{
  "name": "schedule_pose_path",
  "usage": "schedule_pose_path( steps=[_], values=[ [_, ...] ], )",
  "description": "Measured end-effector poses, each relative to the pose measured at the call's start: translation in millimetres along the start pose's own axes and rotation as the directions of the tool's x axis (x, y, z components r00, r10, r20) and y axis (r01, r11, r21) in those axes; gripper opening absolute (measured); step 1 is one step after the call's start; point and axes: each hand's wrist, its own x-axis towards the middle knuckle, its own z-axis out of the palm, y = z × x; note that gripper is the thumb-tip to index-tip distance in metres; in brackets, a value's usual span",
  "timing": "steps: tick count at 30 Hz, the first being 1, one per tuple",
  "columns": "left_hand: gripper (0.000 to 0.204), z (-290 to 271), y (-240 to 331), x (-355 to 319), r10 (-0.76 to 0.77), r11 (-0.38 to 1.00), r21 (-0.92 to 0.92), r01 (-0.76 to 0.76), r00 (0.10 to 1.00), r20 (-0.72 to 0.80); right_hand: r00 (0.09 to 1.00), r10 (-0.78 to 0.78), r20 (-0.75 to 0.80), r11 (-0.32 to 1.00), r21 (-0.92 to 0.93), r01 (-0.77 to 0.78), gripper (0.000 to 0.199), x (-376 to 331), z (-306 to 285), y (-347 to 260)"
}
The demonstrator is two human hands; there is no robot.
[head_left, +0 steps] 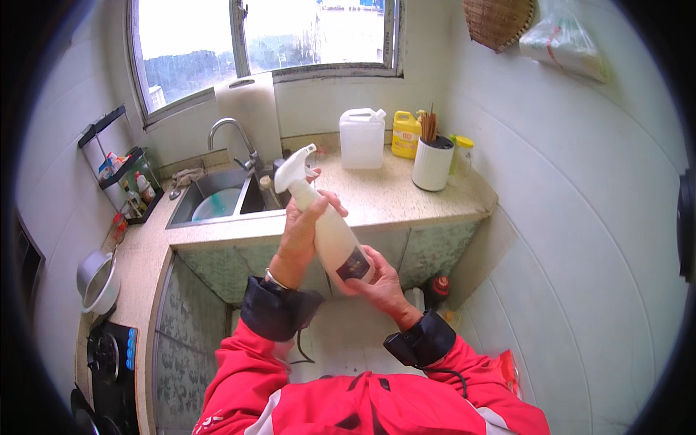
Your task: The person assembles a spray bottle by attaching the nozzle and tube, then fills it with liquid from a larger container. They test the spray on a window and later place the bottle on the floor among other items.
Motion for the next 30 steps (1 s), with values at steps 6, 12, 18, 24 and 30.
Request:
schedule_pose_path(
  steps=[6,12,18,24,30],
  values=[
    [0.051,-86,34,146,0.090,0.992,0.081,-0.094,0.995,0.042,0.992,-0.122,0.004,0.932,-0.342,0.116,0.052,121,-37,47],
    [0.043,-164,63,329,0.141,0.975,0.159,-0.157,0.984,0.105,0.969,-0.150,-0.197,0.749,-0.662,-0.019,0.040,198,-116,118],
    [0.022,-211,58,499,0.206,0.954,0.216,-0.208,0.978,0.030,0.945,-0.256,-0.205,0.544,-0.838,-0.034,0.038,218,-185,148],
    [0.030,-224,41,603,0.253,0.885,0.388,-0.257,0.965,0.063,0.938,-0.264,-0.226,0.518,-0.853,-0.060,0.035,242,-240,151],
    [0.035,-221,23,663,0.251,0.878,0.411,-0.245,0.967,0.041,0.968,-0.201,-0.149,0.560,-0.828,-0.011,0.035,263,-286,157]
  ],
)
